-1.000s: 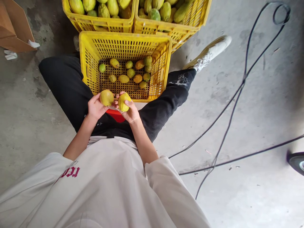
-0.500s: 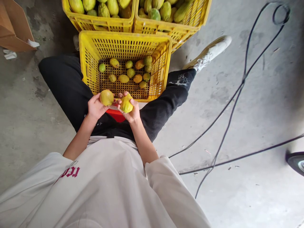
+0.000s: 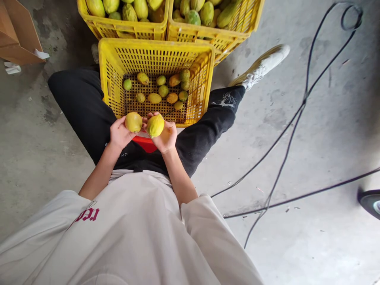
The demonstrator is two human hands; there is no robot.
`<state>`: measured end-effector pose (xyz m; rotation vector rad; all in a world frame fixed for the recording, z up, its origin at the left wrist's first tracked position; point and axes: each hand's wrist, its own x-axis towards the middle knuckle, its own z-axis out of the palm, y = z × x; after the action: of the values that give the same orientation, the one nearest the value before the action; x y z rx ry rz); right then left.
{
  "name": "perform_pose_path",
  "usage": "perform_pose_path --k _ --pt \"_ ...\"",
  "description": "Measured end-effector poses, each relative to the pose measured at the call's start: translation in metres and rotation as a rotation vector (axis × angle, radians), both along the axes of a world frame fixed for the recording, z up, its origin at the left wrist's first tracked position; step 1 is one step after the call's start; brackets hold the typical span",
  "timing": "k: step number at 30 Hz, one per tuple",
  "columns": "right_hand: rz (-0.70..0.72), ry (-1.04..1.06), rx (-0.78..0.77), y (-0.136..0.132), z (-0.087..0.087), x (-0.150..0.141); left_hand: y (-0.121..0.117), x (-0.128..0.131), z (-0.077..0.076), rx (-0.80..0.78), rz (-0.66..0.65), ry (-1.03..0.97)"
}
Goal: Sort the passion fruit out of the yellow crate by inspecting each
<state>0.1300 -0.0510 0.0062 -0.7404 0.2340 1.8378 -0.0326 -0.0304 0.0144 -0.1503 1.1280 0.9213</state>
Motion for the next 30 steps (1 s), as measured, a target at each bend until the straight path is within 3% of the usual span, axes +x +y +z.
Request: perform_pose_path --k 6,10,14,17,21,26,30 --pt "-0.135 -0.038 0.03 -0.001 -0.003 -0.001 -0.001 -0.001 -0.003 0.004 -0.024 0.006" --pt "-0.126 0.084 0.086 -0.003 -0.01 0.006 -0.002 -0.001 -0.004 0.004 -0.018 0.014" --pt "-0.114 0.069 0.087 -0.003 -0.012 0.008 -0.002 -0.001 -0.004 0.005 -0.007 -0.003" --pt "-0.11 0.002 0.08 -0.001 -0.008 0.002 -0.001 0.0 -0.003 0.007 -0.003 -0.007" --pt "-0.078 -0.139 -0.05 0.002 0.002 -0.005 -0.001 0.0 -0.002 0.001 -0.005 0.006" --pt "-0.064 -0.094 -0.073 0.006 0.012 -0.002 -0.001 0.0 -0.004 -0.003 0.009 0.012" --pt "-0.069 -0.084 -0.079 0.005 0.009 0.0 -0.001 0.0 -0.003 0.001 0.005 0.007"
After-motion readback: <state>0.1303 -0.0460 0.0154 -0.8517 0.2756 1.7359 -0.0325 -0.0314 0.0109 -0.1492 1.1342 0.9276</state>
